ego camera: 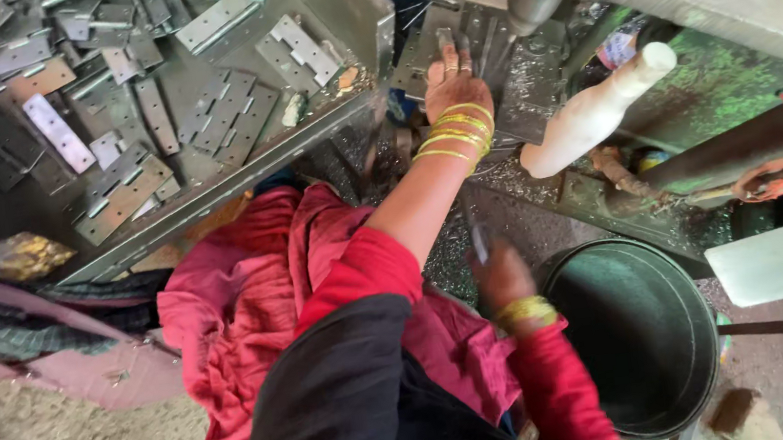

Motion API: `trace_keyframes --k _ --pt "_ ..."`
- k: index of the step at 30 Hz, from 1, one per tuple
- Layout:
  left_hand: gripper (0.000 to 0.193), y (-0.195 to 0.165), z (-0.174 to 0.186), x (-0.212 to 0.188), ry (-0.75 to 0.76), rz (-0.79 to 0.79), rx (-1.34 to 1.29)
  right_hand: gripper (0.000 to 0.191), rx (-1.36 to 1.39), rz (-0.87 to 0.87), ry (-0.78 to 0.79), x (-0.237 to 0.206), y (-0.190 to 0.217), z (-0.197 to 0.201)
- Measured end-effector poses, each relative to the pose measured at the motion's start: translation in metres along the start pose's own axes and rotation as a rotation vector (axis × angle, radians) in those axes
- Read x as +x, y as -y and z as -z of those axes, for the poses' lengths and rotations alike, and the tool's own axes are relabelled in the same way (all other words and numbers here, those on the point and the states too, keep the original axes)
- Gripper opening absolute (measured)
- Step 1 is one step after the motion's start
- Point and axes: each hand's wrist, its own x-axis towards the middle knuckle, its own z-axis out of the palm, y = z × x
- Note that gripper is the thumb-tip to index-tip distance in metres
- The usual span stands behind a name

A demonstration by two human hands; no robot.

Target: The person repeatedly picks up small metal plates from a bin, places them under a drill press, and operates the machine to drill holes. After each drilling cycle, the person removes the plate and places it into a pile of finished parts.

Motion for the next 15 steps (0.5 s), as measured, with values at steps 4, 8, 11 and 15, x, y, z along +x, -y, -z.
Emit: trace_keyframes --k 4,8,11,15 --pt "0.041 0.002 0.004 -0.006 0.007 0.031 -0.024 0.042 -0.033 -0.089 -0.097 -0.017 0.012 -0.033" --pt "0.041 0.011 0.024 -0.016 0.131 0.024 -0.055 0.044 -0.043 -0.076 -0.038 -0.010 0.017 -0.009" --pt "0.041 0.009 0.040 -0.005 0.225 -0.007 0.120 0.042 0.018 0.038 -0.007 -0.002 0.021 0.022" --pt "0.045 -0.002 0.036 0.019 0.203 0.040 0.057 0.041 -0.146 -0.127 -0.044 -0.006 0.014 -0.003"
